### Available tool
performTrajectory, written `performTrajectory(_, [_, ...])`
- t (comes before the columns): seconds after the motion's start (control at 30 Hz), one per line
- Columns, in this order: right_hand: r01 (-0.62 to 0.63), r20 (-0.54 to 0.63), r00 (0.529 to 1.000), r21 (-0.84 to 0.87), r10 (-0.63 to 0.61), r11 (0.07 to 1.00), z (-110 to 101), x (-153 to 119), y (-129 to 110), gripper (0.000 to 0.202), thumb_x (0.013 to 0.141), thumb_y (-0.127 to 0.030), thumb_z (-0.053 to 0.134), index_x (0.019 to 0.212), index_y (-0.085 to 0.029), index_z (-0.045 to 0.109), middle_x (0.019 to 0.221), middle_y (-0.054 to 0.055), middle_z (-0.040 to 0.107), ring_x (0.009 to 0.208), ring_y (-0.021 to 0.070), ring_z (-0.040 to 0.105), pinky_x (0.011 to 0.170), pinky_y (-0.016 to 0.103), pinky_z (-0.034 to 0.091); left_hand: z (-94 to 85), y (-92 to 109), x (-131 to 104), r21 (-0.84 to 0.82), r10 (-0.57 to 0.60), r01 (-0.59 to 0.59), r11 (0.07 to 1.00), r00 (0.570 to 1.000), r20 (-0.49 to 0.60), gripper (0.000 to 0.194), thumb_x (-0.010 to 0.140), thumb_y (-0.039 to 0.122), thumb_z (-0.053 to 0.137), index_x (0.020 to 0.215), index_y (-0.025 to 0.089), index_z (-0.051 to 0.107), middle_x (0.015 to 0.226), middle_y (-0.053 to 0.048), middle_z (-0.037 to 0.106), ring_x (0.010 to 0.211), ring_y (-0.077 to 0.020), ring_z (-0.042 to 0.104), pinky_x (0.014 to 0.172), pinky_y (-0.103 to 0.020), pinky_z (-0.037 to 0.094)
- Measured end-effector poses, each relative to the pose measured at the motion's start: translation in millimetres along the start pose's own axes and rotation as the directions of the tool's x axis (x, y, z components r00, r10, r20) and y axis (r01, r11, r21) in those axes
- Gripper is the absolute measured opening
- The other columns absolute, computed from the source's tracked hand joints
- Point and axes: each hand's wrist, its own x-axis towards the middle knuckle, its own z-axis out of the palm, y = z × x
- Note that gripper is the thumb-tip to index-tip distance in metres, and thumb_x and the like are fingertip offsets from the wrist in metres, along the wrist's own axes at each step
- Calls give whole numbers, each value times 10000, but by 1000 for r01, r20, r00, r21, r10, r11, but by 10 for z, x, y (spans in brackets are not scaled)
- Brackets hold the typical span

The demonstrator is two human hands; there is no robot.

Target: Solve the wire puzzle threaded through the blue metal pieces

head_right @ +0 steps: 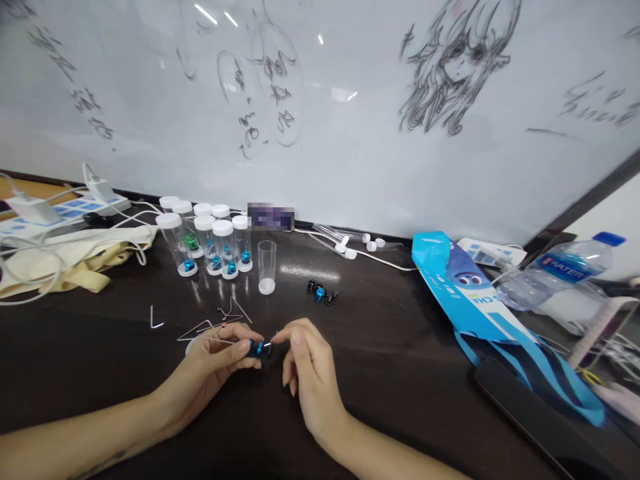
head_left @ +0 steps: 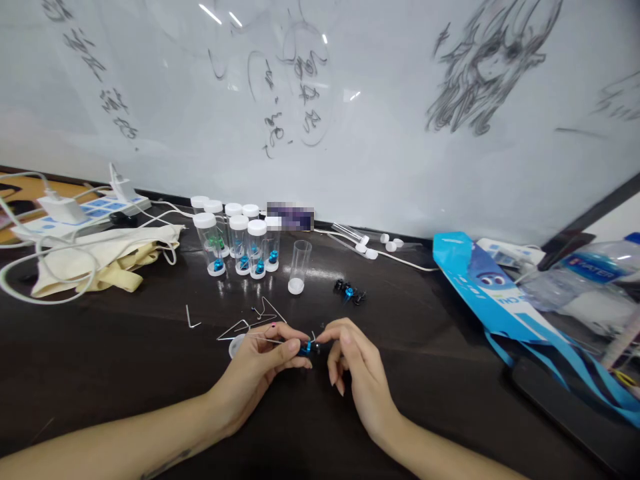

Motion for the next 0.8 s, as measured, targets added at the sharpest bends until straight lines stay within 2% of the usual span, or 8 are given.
performTrajectory(0.3, [2, 0, 1000, 2, -2, 1000, 1, -4, -6, 414, 1015, -437, 405, 897, -155, 684, 822, 25, 533, 464, 61, 479, 358, 179, 344, 5, 1, 8, -2, 1, -1, 1000, 1000, 7, 107, 743, 192, 814, 818, 136, 764, 781, -1, 704, 676, -119, 715, 709, -183, 572])
performTrajectory(0.8, [11, -1, 1000, -10, -11, 1000, -6, -7, 3, 406, 1020, -421, 405, 917, -160, 698, 773, 14, 534, 457, 61, 464, 371, 185, 351, -3, -14, 2, 18, 4, -4, 1000, 1000, 12, 111, 750, 203, 808, 830, 139, 763, 757, -4, 703, 677, -115, 704, 714, -186, 551])
